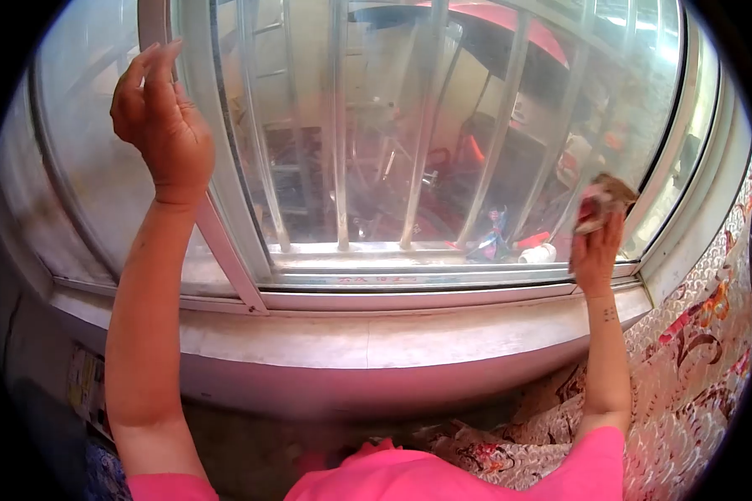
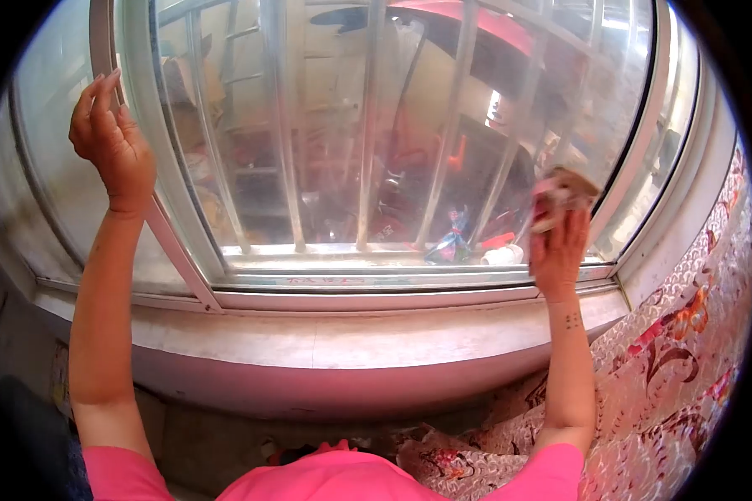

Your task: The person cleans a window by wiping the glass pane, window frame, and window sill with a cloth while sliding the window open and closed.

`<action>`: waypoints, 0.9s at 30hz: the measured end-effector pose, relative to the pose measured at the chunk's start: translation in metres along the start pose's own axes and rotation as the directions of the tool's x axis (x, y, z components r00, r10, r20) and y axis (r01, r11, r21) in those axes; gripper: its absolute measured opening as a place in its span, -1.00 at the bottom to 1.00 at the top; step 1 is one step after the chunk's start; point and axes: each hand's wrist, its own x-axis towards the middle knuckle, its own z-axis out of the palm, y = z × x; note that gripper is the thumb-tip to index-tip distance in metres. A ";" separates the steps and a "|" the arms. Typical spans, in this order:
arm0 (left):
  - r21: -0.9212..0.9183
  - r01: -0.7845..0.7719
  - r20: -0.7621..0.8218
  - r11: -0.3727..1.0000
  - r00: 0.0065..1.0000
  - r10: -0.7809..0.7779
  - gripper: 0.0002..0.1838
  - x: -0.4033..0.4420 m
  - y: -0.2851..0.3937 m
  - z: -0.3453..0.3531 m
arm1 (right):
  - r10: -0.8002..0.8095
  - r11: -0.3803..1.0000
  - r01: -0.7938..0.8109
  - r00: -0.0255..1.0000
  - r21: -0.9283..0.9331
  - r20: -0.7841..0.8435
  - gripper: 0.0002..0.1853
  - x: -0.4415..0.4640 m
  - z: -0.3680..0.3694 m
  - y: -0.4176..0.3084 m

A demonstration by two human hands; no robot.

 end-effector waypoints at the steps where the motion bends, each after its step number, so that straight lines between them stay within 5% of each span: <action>1: -0.011 0.003 -0.002 1.000 1.000 -0.003 -0.50 0.001 0.000 0.000 | 0.084 0.996 -0.082 0.995 0.047 -0.045 -0.37 0.000 0.003 0.012; 5: -0.031 -0.014 -0.043 0.999 0.999 0.013 -0.47 0.001 -0.002 0.002 | 0.231 0.938 -0.166 0.953 0.303 -0.195 -0.39 0.041 -0.005 -0.024; 8: -0.013 -0.006 -0.059 1.000 0.998 0.006 -0.47 0.006 0.003 -0.003 | 0.181 0.970 -0.115 0.930 0.215 -0.320 -0.38 0.063 -0.005 -0.067; 12: -0.023 -0.001 -0.045 1.000 0.999 0.000 -0.48 0.006 0.002 -0.005 | 0.155 0.960 -0.093 0.962 0.265 -0.225 -0.33 0.088 -0.016 -0.143; 18: -0.007 0.003 -0.077 1.000 0.997 -0.004 -0.49 0.005 0.002 -0.004 | -0.362 0.870 0.361 0.930 0.335 -0.063 -0.25 0.098 -0.035 -0.255; 21: -0.019 -0.001 -0.078 1.000 0.997 -0.001 -0.50 0.006 0.001 -0.004 | -0.465 0.798 0.420 0.885 0.433 -0.002 -0.31 0.100 -0.043 -0.292; 27: -0.003 0.019 -0.073 1.000 0.997 -0.020 -0.53 0.006 0.003 -0.006 | -0.675 0.701 0.680 0.730 0.215 -0.106 -0.47 0.094 -0.033 -0.322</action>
